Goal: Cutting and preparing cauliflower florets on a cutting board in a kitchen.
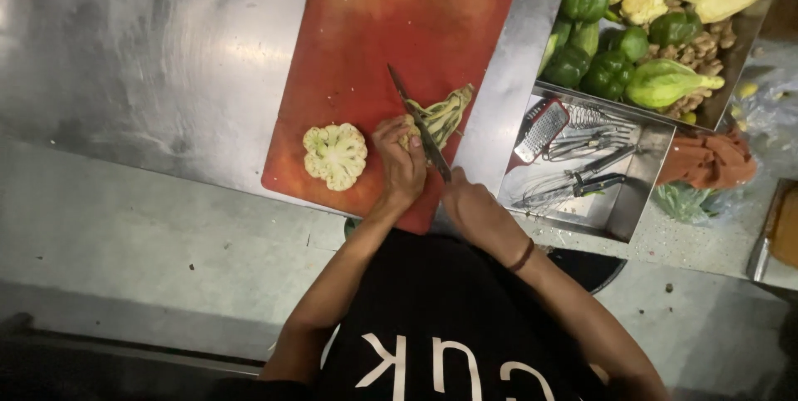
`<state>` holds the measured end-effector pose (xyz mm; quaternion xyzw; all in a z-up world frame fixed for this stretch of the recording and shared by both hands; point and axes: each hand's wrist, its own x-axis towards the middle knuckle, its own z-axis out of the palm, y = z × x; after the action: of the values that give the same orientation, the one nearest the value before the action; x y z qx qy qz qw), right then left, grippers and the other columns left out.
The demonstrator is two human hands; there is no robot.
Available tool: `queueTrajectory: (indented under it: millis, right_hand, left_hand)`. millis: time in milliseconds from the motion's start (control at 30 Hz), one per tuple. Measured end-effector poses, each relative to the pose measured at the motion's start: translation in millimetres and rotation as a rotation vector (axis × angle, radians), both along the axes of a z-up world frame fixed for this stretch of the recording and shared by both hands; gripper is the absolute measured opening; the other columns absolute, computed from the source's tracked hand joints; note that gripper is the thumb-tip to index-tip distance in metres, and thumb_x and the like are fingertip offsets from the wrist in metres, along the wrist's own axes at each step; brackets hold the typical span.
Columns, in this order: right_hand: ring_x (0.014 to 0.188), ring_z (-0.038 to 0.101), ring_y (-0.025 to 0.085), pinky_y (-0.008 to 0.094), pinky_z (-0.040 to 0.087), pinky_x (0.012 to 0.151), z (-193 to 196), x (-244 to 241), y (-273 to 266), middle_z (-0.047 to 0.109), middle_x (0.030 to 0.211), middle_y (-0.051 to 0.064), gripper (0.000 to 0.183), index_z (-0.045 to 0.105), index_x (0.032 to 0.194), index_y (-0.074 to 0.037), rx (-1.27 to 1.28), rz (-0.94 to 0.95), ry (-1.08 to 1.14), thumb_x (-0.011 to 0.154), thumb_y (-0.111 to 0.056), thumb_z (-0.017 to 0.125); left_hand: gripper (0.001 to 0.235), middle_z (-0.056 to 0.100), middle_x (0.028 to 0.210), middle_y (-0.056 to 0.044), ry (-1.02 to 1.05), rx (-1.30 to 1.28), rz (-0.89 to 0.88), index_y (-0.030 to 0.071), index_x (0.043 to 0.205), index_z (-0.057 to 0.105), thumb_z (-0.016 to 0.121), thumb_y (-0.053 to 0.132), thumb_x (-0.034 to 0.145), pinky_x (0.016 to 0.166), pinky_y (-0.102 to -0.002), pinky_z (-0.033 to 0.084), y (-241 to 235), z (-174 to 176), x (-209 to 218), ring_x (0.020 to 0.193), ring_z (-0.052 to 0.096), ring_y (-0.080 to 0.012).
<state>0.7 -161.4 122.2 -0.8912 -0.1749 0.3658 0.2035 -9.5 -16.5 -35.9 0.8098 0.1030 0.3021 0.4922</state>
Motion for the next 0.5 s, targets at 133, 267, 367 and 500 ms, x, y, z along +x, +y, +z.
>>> queueTrajectory:
  millis: [133,267,367,500]
  right_hand:
    - [0.065,0.068,0.05,0.057,0.055,0.057,11.0,0.7,5.8,0.064,0.066,0.032,0.025,0.048,0.104,0.006,-0.095,0.042,-0.104,0.102,-0.019,0.044]
    - [0.059,0.067,0.047,0.055,0.053,0.051,-20.3,-6.1,7.7,0.064,0.063,0.031,0.026,0.05,0.106,0.006,-0.07,0.024,-0.154,0.101,-0.019,0.046]
    - [0.055,0.066,0.043,0.052,0.052,0.045,-51.9,-13.2,7.1,0.063,0.061,0.028,0.024,0.05,0.105,0.007,0.021,0.063,-0.324,0.102,-0.017,0.048]
    - [0.052,0.066,0.04,0.048,0.052,0.042,-35.5,-24.5,0.7,0.063,0.059,0.026,0.027,0.052,0.11,0.013,0.029,0.119,-0.329,0.1,-0.012,0.048]
  left_hand:
    - [0.022,0.052,0.13,-0.021,-0.004,-0.004,-0.02,0.002,0.125,0.046,0.05,0.015,0.108,0.113,-0.053,0.04,4.0,5.3,0.8,0.124,0.048,-0.0375]
    - [0.022,0.051,0.13,-0.021,0.004,0.02,-0.013,0.002,0.124,0.046,0.05,0.017,0.109,0.114,-0.054,0.038,3.1,0.8,0.3,0.122,0.049,-0.0369]
    - [0.022,0.05,0.131,-0.021,-0.009,0.02,0.005,0.002,0.125,0.047,0.049,0.018,0.11,0.113,-0.053,0.038,2.9,5.1,3.1,0.123,0.048,-0.0385]
    - [0.022,0.05,0.129,-0.021,0.001,-0.119,-0.007,0.002,0.124,0.044,0.046,0.02,0.111,0.11,-0.051,0.041,3.3,1.8,1.2,0.12,0.051,-0.0347]
